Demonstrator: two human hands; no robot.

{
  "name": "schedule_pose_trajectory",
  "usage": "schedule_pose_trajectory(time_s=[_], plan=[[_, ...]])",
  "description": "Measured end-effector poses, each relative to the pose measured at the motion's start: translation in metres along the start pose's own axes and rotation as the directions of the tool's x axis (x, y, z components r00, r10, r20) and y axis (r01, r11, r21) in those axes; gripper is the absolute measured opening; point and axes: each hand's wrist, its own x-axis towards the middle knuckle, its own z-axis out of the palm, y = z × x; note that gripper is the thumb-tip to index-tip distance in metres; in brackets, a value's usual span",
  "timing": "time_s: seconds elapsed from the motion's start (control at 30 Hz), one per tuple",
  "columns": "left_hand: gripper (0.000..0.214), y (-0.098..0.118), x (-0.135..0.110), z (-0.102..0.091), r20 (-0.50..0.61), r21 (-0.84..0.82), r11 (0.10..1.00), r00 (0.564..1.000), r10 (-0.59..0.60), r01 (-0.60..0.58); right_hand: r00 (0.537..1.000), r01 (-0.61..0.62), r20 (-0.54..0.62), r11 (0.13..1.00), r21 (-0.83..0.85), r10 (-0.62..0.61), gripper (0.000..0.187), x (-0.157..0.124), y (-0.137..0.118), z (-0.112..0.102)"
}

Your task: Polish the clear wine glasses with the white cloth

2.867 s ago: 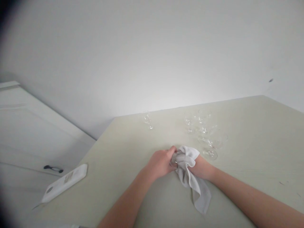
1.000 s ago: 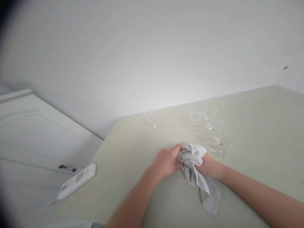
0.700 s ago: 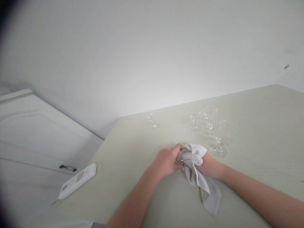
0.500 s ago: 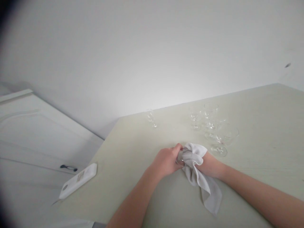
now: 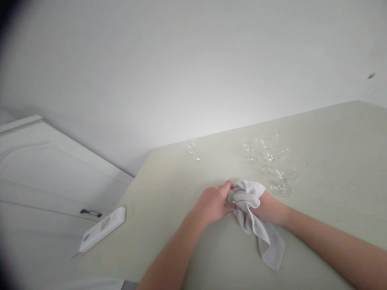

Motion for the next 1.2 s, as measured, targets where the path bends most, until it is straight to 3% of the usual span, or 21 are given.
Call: schedule_pose_trajectory(time_s=[0.27,0.87,1.2], plan=[[0.045,-0.001,0.001,0.003,-0.030,0.023,0.999,0.999,0.023,-0.022,0.997,0.031,0.069,0.999,0.028,-0.032,0.030,0.003,-0.009,-0.003],[0.043,-0.002,0.000,0.003,-0.034,0.029,0.999,0.999,0.042,-0.041,0.995,0.090,-0.036,0.996,0.018,-0.089,0.028,0.000,0.008,0.001],[0.042,-0.001,-0.001,0.001,-0.019,0.033,0.999,0.999,0.035,-0.034,0.996,0.089,-0.021,0.996,0.018,-0.088,0.028,0.000,0.007,0.001]])
